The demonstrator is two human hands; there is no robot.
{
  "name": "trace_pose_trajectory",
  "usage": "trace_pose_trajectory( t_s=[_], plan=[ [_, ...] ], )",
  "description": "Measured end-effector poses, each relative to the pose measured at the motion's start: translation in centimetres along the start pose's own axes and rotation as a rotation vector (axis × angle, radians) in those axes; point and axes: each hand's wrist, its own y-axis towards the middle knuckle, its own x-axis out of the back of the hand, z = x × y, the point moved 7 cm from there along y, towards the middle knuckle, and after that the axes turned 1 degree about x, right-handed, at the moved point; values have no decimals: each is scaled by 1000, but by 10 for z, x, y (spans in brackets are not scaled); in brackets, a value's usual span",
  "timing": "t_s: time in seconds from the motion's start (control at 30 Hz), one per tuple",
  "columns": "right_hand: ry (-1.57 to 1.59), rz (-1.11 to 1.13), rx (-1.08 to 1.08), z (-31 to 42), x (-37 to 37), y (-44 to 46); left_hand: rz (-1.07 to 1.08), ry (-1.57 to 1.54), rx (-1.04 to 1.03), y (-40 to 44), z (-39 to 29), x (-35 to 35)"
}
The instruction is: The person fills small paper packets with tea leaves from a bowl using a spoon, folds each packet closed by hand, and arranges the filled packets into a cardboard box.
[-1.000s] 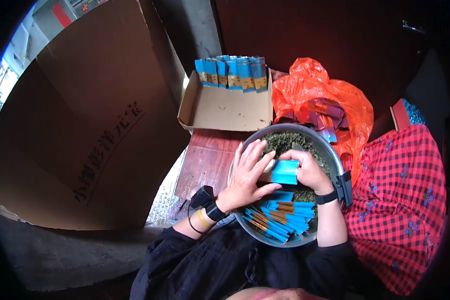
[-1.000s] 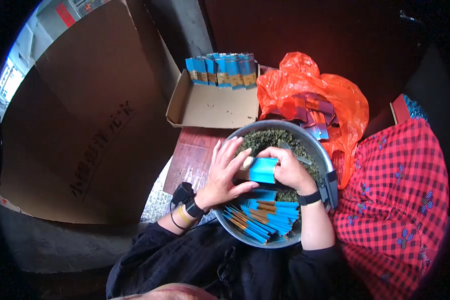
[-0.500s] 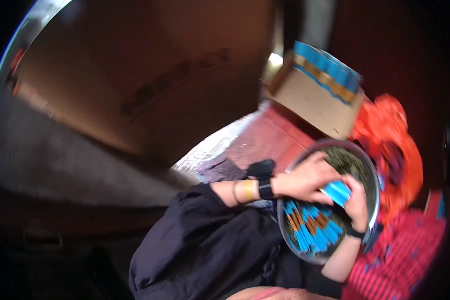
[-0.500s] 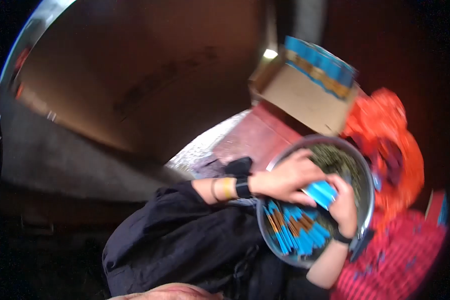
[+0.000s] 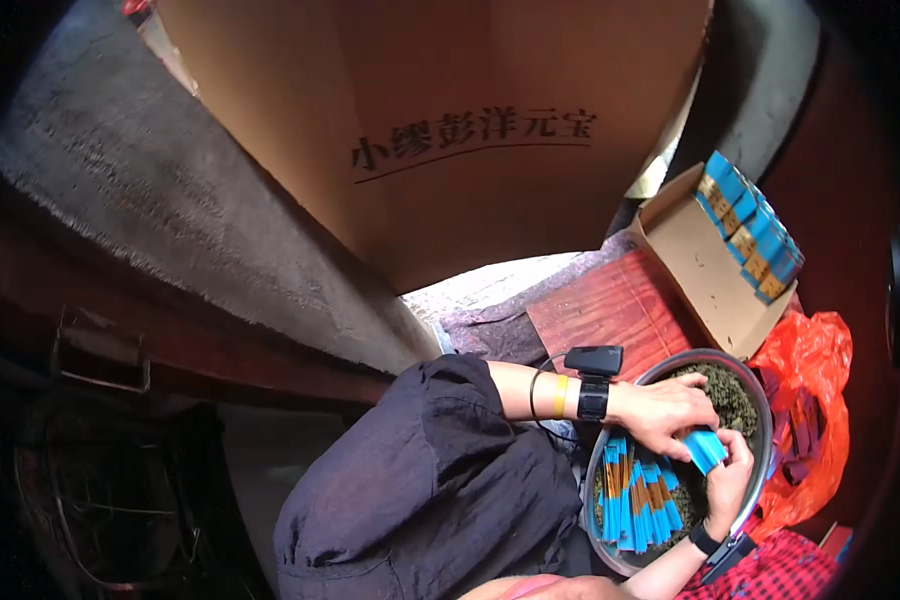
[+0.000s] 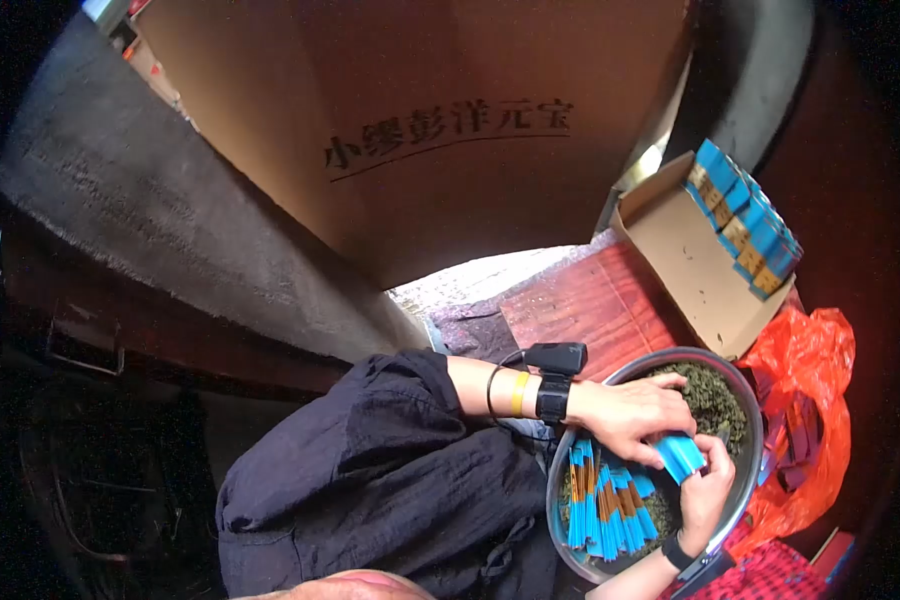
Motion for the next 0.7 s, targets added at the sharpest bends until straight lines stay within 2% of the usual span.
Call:
trace_pose_trajectory(
  t_s=[0.1,0.3,0.37,0.4,0.47,0.5,0.57,0.6,0.63,0.67,0.7],
  plan=[
    [14,-32,74,-3,2,0,-43,38,-18,0,-1,1],
    [49,-38,36,-1,3,-1,-103,76,-91,2,-7,8],
    [-56,-59,159,8,4,-1,-115,97,-115,2,-9,10],
    [-64,-41,81,2,5,1,-118,108,-93,1,-8,13],
    [58,-5,142,6,0,2,-50,73,-15,2,-9,14],
    [2,-22,183,12,2,1,32,45,30,7,-8,11],
    [25,-42,173,11,4,-1,-95,151,-36,4,-10,14],
    [102,-2,144,3,2,-1,-67,143,-13,5,-7,14],
    [42,-30,110,3,3,-2,-39,149,14,5,-7,13],
    [64,-24,-6,-5,5,-2,-35,134,34,7,-10,16],
    [205,53,-81,-12,5,-5,-35,135,61,7,-11,18]
  ],
)
